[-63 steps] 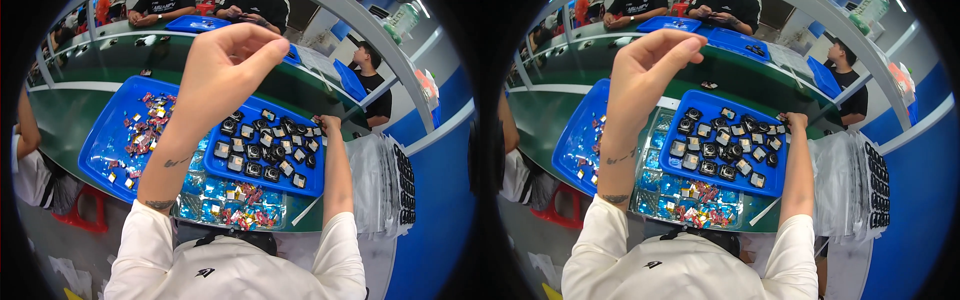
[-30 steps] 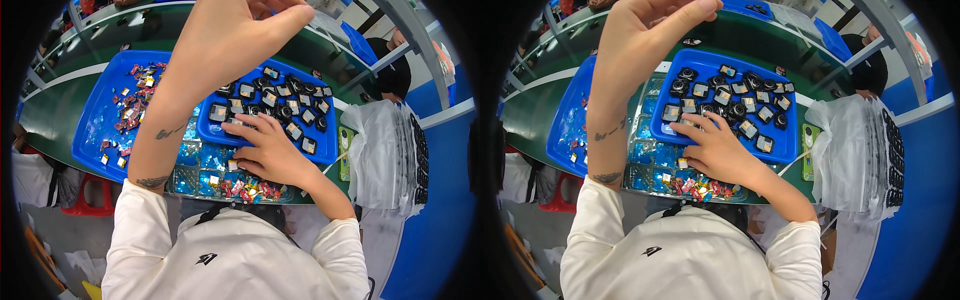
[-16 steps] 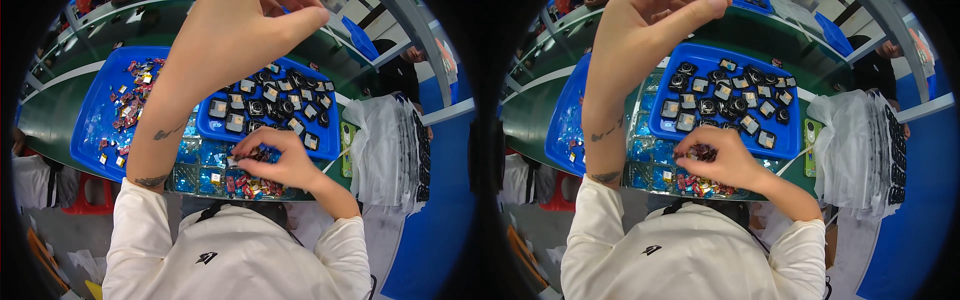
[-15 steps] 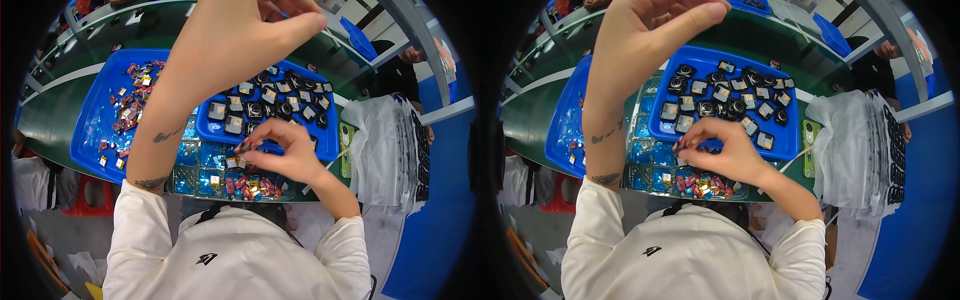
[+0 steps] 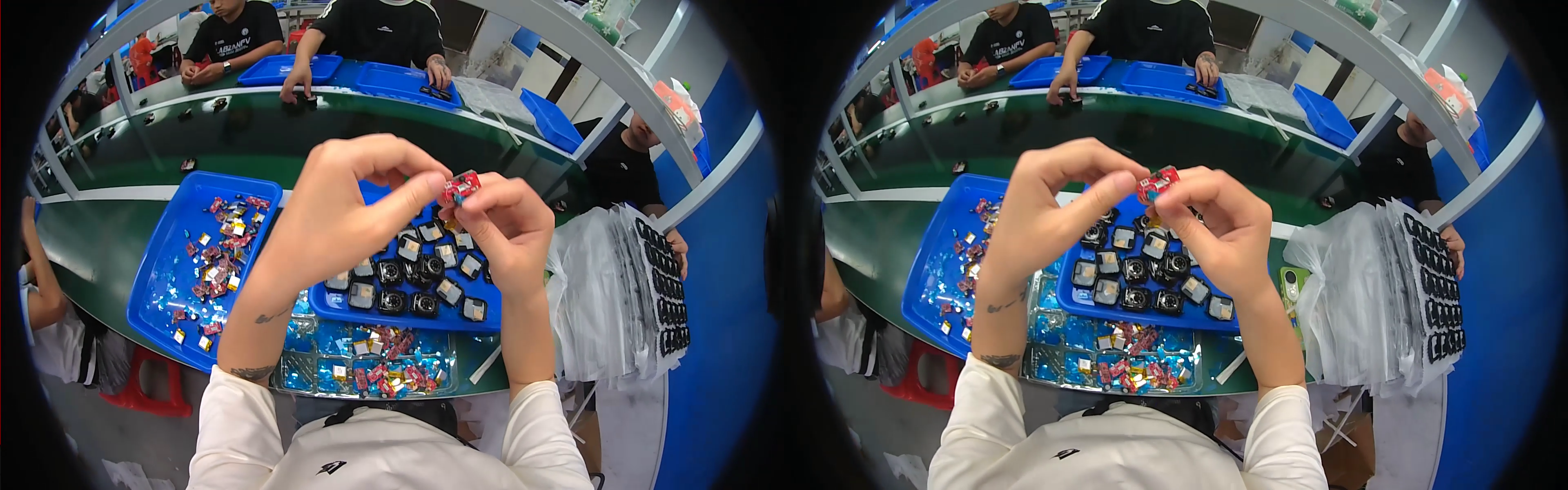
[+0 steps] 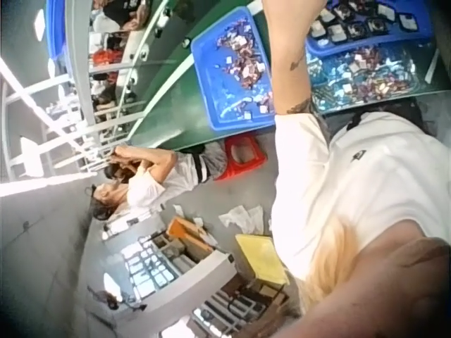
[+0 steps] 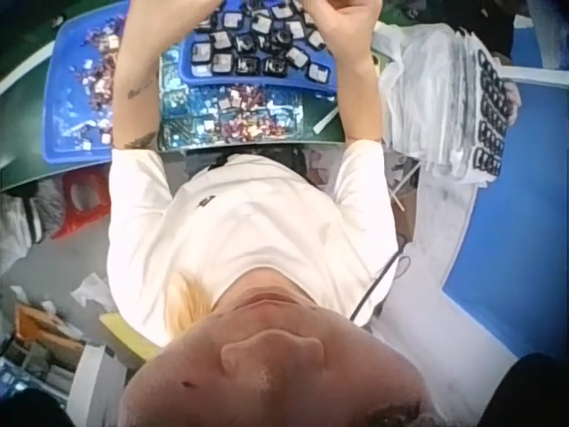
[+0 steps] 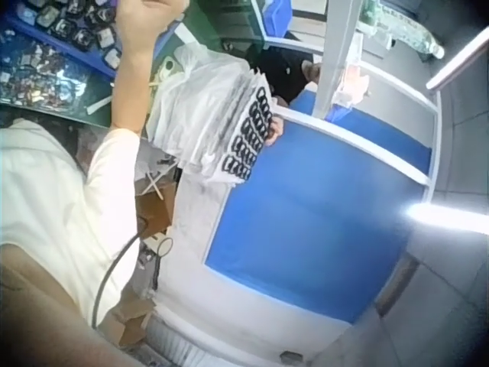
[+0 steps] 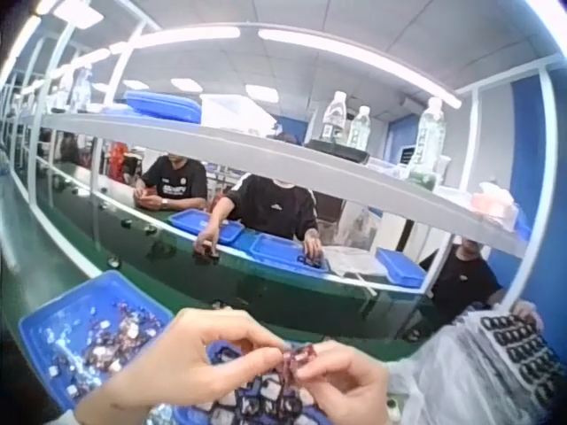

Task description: Manually assemble and inspect small electronic components, specifically attaching small chips or parts to a black housing on an assembly line.

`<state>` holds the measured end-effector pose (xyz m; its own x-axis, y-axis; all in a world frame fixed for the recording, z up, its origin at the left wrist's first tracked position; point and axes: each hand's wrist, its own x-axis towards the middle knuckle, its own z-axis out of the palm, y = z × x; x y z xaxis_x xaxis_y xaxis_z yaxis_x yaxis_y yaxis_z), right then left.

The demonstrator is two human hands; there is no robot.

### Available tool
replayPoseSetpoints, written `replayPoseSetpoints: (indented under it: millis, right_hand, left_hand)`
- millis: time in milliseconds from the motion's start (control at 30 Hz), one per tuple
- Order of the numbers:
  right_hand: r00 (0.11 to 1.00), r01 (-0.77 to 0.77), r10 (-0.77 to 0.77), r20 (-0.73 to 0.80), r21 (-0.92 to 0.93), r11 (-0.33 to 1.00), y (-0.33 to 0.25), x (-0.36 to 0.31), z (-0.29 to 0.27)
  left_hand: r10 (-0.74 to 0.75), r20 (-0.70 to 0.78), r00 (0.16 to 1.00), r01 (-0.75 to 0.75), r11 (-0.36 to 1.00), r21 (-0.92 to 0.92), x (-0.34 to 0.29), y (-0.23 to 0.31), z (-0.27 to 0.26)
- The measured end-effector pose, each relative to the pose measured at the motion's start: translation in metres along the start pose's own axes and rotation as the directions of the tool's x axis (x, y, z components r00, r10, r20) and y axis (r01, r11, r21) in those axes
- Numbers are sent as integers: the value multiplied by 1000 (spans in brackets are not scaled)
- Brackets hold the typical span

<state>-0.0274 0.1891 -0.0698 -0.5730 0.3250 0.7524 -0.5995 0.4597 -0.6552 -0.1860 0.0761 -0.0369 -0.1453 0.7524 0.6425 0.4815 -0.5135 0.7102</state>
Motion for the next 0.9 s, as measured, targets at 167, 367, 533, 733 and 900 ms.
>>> replayPoseSetpoints:
  millis: [167,367,533,733,900]
  right_hand:
    - [1000,2,-12,-28,-315,949,-6,-2,-6]
    - [989,-23,-18,-148,-272,962,-9,0,-5]
    - [972,21,-160,-171,-619,785,-7,2,-6]
    - [953,161,-301,-32,-788,594,-10,2,-10]
    - [907,-295,279,-317,-3,955,-17,1,-7]
  left_hand:
    - [-66,8,998,66,998,-22,3,1,8]
    - [-161,25,987,160,986,43,5,-6,17]
    - [-55,-23,998,58,987,152,2,-8,23]
    - [-62,-36,997,65,992,107,0,-10,29]
    - [-61,-11,998,61,998,22,0,-7,28]
